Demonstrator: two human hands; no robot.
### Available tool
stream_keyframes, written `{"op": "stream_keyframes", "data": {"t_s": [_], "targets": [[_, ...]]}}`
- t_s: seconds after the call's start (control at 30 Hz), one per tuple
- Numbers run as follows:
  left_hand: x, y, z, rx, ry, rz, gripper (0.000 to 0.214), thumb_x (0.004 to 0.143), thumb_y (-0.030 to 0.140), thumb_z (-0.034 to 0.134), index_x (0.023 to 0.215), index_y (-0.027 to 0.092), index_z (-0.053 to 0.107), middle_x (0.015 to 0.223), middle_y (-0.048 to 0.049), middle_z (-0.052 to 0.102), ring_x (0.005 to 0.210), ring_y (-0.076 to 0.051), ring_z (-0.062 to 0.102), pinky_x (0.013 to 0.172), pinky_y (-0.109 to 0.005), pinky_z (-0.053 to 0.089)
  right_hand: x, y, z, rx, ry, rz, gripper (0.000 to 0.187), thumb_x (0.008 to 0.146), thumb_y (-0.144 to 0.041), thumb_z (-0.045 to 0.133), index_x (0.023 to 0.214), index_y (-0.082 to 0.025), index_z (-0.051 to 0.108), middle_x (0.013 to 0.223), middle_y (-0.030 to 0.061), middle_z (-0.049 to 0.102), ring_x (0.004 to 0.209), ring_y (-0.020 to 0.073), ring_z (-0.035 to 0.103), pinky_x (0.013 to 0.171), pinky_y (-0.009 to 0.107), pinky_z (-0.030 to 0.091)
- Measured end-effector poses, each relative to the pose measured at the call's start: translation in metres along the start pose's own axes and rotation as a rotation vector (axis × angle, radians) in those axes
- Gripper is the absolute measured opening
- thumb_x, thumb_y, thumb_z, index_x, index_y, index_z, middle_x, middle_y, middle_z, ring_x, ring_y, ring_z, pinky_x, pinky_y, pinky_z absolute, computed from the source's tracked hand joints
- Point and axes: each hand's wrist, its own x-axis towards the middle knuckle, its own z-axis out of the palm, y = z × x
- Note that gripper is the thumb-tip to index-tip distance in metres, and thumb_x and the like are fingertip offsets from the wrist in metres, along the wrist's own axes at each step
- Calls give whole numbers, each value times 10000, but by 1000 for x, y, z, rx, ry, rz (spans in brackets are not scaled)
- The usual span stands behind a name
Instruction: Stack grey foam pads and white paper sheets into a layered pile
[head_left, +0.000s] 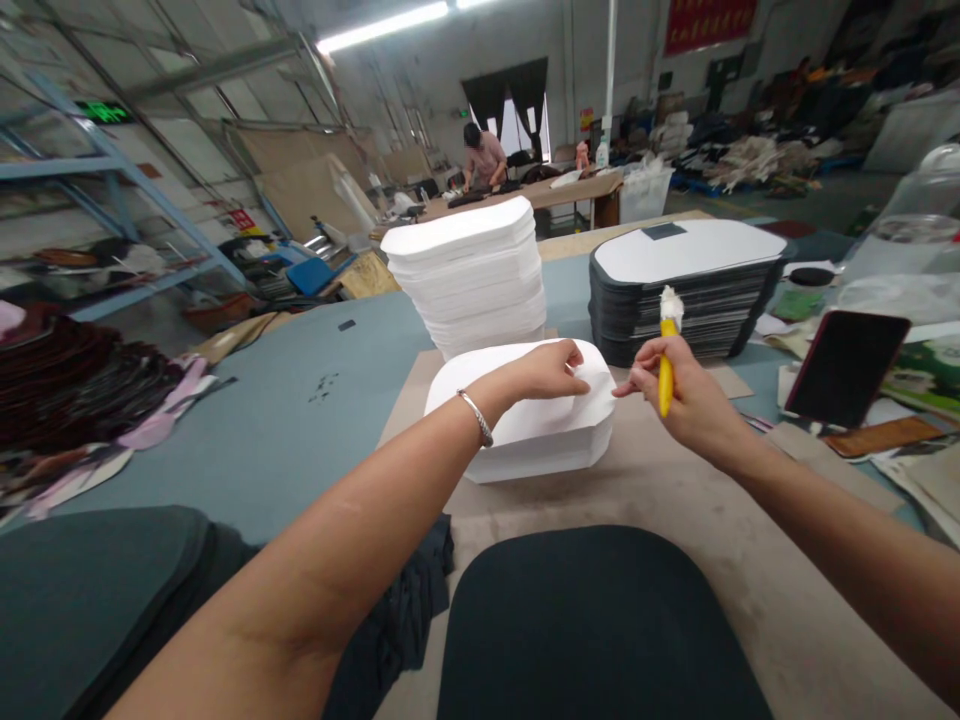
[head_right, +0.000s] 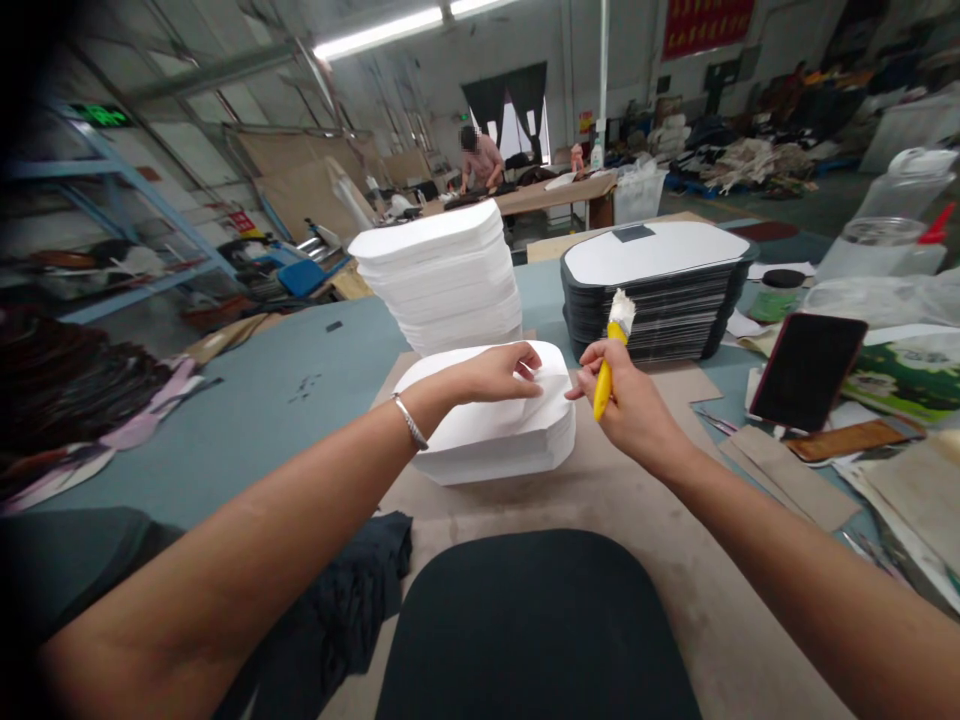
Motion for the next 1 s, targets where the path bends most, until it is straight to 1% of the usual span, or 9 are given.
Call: {"op": "stream_keyframes", "data": {"t_s": [0.1, 0.2, 0.27, 0.37, 0.47, 0.6, 0.73, 0.87, 1.0], "targets": [[1, -3, -2, -84, -2, -22, 417, 913, 507, 590, 1136, 161, 658, 1141, -120, 740, 1013, -259, 699, 853, -340, 550, 19, 5, 14, -43, 39, 32, 282, 940, -471, 613, 1059, -261, 467, 917, 3, 589, 832, 215, 729, 733, 363, 595], [7, -5, -3, -366, 7, -156, 585, 941, 700, 481, 1097, 167, 666, 1118, -140, 742, 983, -272, 711, 807, -359, 571, 31, -2, 25, 41, 66, 24, 306, 941, -484, 600, 1090, -283, 423, 924, -3, 585, 852, 215, 734, 728, 363, 614], [12, -6, -3, -583, 15, -275, 624, 901, 742, 537, 1063, 153, 664, 1136, -164, 731, 986, -281, 710, 810, -375, 585, 37, -12, 32, 141, 66, 16, 345, 921, -487, 625, 1102, -299, 400, 937, -8, 584, 860, 209, 738, 737, 361, 632], [18, -9, -4, -738, 33, -386, 410, 901, 528, 670, 1006, 132, 659, 1082, -160, 725, 936, -240, 700, 811, -359, 592, 44, -24, 43, 259, 51, 29, 380, 889, -488, 662, 1085, -299, 398, 926, -13, 592, 827, 202, 736, 741, 371, 650], [18, -10, -4, -790, 45, -435, 175, 902, 283, 673, 976, 126, 648, 916, -96, 704, 798, -161, 666, 747, -293, 583, 50, -26, 54, 321, 52, 61, 401, 877, -502, 654, 1080, -292, 379, 883, -31, 589, 798, 198, 738, 732, 394, 660], [22, -5, -1, -823, 81, -527, 142, 917, 246, 692, 963, 123, 641, 790, -46, 639, 683, -128, 595, 636, -260, 539, 54, -19, 66, 301, 92, 36, 425, 869, -545, 601, 1067, -294, 321, 850, -66, 535, 769, 183, 732, 710, 413, 658], [25, 5, 4, -875, 119, -602, 194, 980, 304, 674, 1058, 128, 650, 938, -40, 661, 754, -138, 630, 666, -283, 561, 54, -13, 64, 173, 130, -15, 417, 885, -578, 554, 1065, -292, 309, 836, -57, 527, 686, 174, 695, 637, 381, 629], [4, 2, -4, -1002, 234, -549, 168, 982, 283, 666, 1042, 127, 646, 905, -32, 665, 740, -138, 643, 689, -298, 583, 45, -10, 55, -60, 127, -56, 345, 938, -546, 523, 1083, -277, 362, 844, -9, 594, 735, 204, 696, 665, 368, 591], [-52, -24, -47, -1105, 469, -432, 59, 921, 166, 642, 963, 133, 619, 740, -18, 623, 702, -144, 635, 758, -315, 592, 30, -9, 64, -333, -49, -87, 247, 902, -432, 608, 1024, -252, 492, 846, 28, 650, 746, 215, 670, 723, 351, 522]]}}
